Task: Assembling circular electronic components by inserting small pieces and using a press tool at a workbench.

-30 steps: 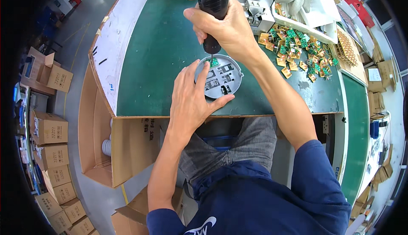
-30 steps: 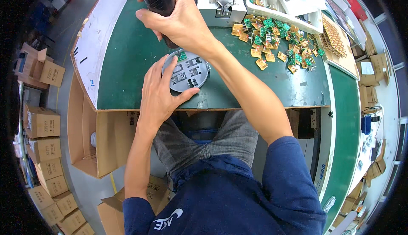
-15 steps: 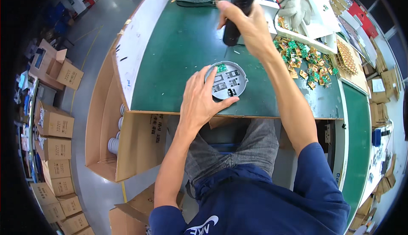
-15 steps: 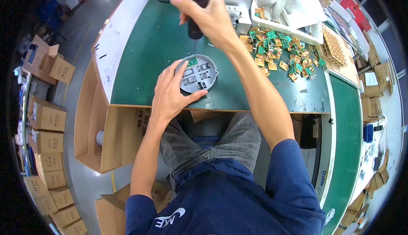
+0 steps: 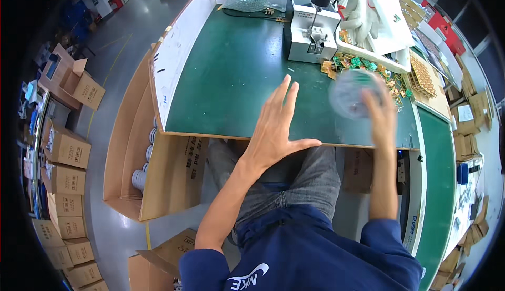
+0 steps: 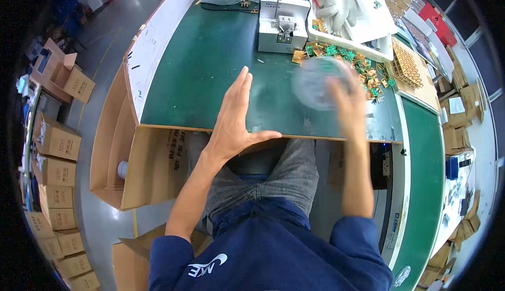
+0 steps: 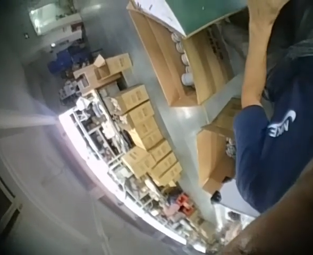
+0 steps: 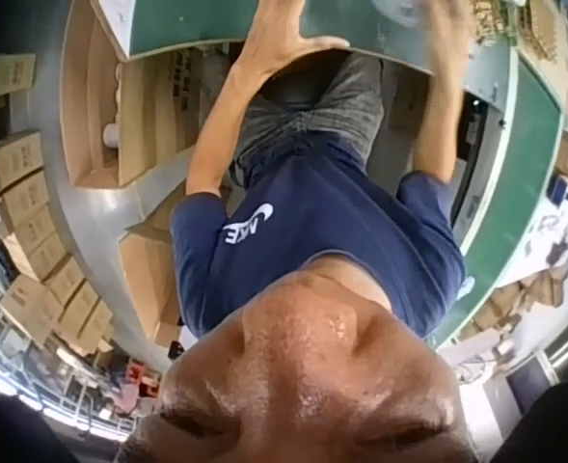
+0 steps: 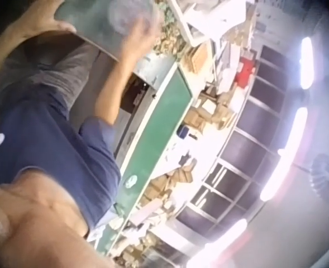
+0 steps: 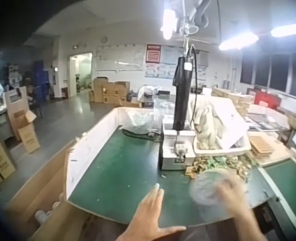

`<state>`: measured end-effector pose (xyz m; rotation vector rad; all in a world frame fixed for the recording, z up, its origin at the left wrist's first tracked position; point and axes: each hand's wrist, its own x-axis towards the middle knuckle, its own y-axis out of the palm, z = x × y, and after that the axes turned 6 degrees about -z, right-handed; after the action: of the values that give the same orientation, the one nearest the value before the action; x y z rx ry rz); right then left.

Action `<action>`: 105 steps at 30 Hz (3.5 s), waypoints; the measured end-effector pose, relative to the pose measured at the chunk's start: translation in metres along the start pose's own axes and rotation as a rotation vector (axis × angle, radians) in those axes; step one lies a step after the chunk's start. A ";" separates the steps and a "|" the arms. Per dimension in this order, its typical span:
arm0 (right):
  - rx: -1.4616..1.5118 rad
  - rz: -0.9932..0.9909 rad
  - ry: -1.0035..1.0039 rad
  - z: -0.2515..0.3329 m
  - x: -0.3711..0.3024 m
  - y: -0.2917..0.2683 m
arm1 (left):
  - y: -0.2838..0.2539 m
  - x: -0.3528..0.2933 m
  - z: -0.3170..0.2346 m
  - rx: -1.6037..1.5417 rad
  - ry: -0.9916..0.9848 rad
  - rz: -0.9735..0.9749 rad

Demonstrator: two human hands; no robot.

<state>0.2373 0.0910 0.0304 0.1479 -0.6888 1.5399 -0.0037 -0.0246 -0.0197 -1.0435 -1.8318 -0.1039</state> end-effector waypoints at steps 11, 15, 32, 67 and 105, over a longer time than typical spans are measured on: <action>-1.169 -0.012 0.086 -0.224 -0.058 -0.435 | -0.158 -0.104 0.064 0.318 -0.461 -0.714; -1.150 0.028 0.346 -0.199 -0.059 -0.433 | -0.250 -0.182 0.078 1.150 -0.553 -0.486; 0.643 1.292 0.687 0.183 -0.180 0.357 | -0.294 -0.231 0.061 0.969 -1.286 -0.152; -0.276 1.160 1.415 0.024 -0.426 0.616 | -0.394 -0.402 0.324 0.657 -1.763 -1.187; -0.388 0.669 -0.186 0.324 -0.124 0.458 | -0.388 -0.090 0.166 -0.883 -1.298 -1.829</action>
<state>-0.2822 -0.1496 0.0804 -0.2627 -1.2575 1.9985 -0.3771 -0.2411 -0.0352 0.8109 -3.4289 -1.7259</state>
